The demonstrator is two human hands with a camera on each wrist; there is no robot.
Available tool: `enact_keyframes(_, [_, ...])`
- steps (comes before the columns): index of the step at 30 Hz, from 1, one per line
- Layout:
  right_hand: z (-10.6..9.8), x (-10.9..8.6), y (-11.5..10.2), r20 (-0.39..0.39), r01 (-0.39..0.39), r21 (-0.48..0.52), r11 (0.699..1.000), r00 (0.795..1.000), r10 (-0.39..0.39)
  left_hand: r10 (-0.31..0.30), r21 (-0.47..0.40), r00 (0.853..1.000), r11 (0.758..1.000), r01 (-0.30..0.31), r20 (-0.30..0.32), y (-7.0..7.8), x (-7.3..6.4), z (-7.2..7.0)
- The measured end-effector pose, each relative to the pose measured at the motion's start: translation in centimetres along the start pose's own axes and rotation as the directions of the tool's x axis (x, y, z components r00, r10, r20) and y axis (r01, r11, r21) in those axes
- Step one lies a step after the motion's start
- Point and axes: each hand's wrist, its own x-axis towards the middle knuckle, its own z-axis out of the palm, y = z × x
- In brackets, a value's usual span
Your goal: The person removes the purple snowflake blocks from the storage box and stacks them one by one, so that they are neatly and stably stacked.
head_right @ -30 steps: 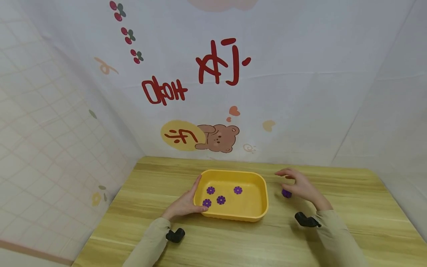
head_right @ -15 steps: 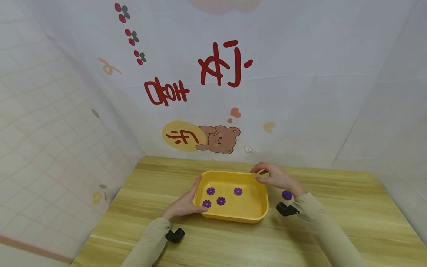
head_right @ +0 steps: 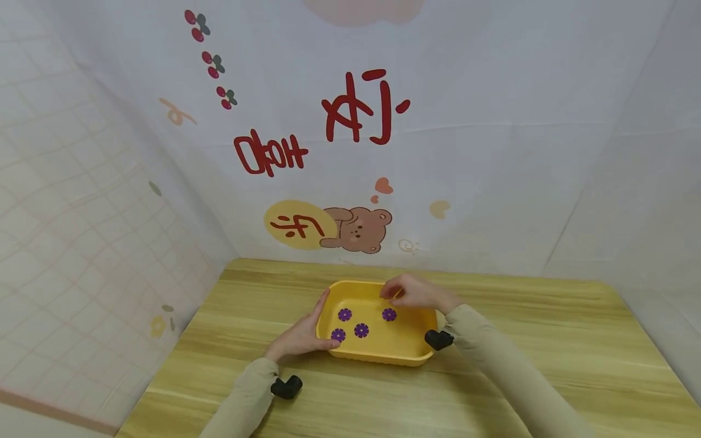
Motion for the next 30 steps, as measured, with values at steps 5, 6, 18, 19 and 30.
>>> enact_keyframes(5, [1.0, 1.5, -0.4, 0.064, -0.029, 0.0, 1.0, 0.998, 0.029, -0.032, 0.001, 0.999, 0.999, 0.032, -0.006, 0.1, -0.1, 0.1])
enact_keyframes(6, [1.2, 1.7, -0.4, 0.081, -0.035, 0.006, 0.999, 0.996, 0.034, -0.037, 0.002, 0.999, 0.999, 0.037, -0.006, 0.0, -0.1, 0.1])
enact_keyframes(18, [3.4, 3.1, 0.3, 0.194, -0.068, 0.144, 0.987, 0.98, 0.039, -0.035, 0.015, 0.999, 0.999, 0.035, -0.011, 0.1, -0.2, 0.2])
enact_keyframes(19, [3.6, 3.1, 0.4, 0.201, -0.053, 0.152, 0.987, 0.979, 0.022, -0.035, 0.017, 0.999, 0.999, 0.035, -0.01, 0.1, -0.1, 0.2])
enact_keyframes(30, [5.4, 3.9, 1.0, 0.215, -0.01, 0.191, 0.982, 0.976, -0.032, -0.014, -0.001, 1.0, 1.0, 0.014, -0.006, 0.0, -0.1, 0.0])
